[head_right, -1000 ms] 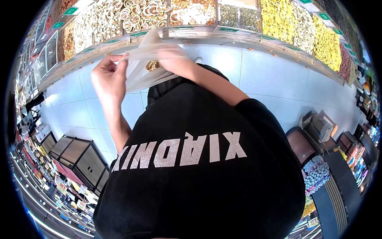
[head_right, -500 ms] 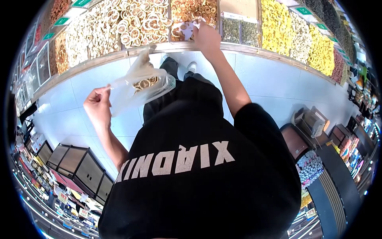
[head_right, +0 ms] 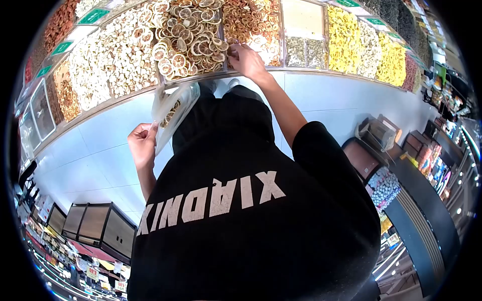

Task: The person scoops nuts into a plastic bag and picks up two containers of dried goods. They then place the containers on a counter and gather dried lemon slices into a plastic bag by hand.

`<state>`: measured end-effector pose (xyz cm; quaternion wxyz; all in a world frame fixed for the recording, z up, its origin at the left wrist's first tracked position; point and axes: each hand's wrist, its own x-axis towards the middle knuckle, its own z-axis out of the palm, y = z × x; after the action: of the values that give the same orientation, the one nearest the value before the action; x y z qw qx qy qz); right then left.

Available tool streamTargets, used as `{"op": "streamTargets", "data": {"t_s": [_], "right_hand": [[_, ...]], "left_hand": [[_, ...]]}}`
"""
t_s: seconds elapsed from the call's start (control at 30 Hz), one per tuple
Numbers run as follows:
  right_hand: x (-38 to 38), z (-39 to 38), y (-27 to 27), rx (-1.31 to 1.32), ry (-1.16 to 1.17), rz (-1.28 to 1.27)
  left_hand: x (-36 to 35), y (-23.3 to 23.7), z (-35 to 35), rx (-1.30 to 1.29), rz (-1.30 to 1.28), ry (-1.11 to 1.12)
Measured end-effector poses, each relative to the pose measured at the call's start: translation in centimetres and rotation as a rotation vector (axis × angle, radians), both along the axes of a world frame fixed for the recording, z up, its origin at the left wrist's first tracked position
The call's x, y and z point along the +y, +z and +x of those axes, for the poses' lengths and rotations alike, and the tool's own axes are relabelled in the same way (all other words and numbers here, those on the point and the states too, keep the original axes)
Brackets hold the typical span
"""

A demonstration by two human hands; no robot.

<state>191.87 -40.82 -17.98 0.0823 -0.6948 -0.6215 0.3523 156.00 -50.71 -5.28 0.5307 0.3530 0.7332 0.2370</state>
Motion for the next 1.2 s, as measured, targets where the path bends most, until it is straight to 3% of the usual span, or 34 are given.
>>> {"op": "streamTargets", "data": {"t_s": [0.17,0.4,0.5,0.57,0.63,0.67,0.77,0.8,0.83,0.9,0.97,1.03,1.2], "right_hand": [[-0.1,-0.5,-0.6,-0.067,0.003,-0.024],[-2.1,-0.7,0.0,-0.048,-0.234,0.430],[-1.4,-1.8,1.5,0.048,-0.383,0.471],[-0.5,-3.2,2.0,0.362,-0.391,0.424],[1.0,-4.5,6.3,0.582,-0.358,-0.004],[1.7,-5.1,6.5,0.674,-0.383,0.050],[3.7,-2.7,3.8,0.487,-0.436,0.083],[4.6,-1.9,3.1,0.393,-0.410,0.210],[5.3,-1.0,2.6,0.368,-0.478,0.137],[7.4,-1.5,1.9,0.298,-0.343,0.401],[9.6,-1.9,1.3,0.153,-0.236,0.404],[11.4,-2.7,-1.5,-0.011,-0.152,0.581],[12.5,-4.4,-1.8,0.087,-0.064,0.590]], "left_hand": [[2.1,-0.5,-1.4,-0.021,-0.085,-0.090],[2.5,-1.4,-2.8,-0.041,-0.139,-0.070],[2.7,-1.4,-3.1,-0.037,-0.148,-0.066],[2.7,-1.5,-3.2,-0.053,-0.146,-0.048],[2.7,-1.4,-3.4,-0.059,-0.124,-0.035],[2.7,-1.3,-3.5,-0.061,-0.111,-0.028],[2.3,-1.2,-3.6,-0.026,-0.112,-0.011],[2.1,-1.2,-3.7,-0.002,-0.127,-0.008],[2.0,-1.3,-3.8,-0.007,-0.118,-0.008],[1.5,-1.4,-3.8,-0.018,-0.104,-0.009],[1.0,-1.8,-3.9,-0.004,-0.073,-0.042],[0.9,-1.6,-3.8,0.021,-0.049,-0.056],[-0.4,0.0,-2.6,0.091,-0.002,-0.012]]}}
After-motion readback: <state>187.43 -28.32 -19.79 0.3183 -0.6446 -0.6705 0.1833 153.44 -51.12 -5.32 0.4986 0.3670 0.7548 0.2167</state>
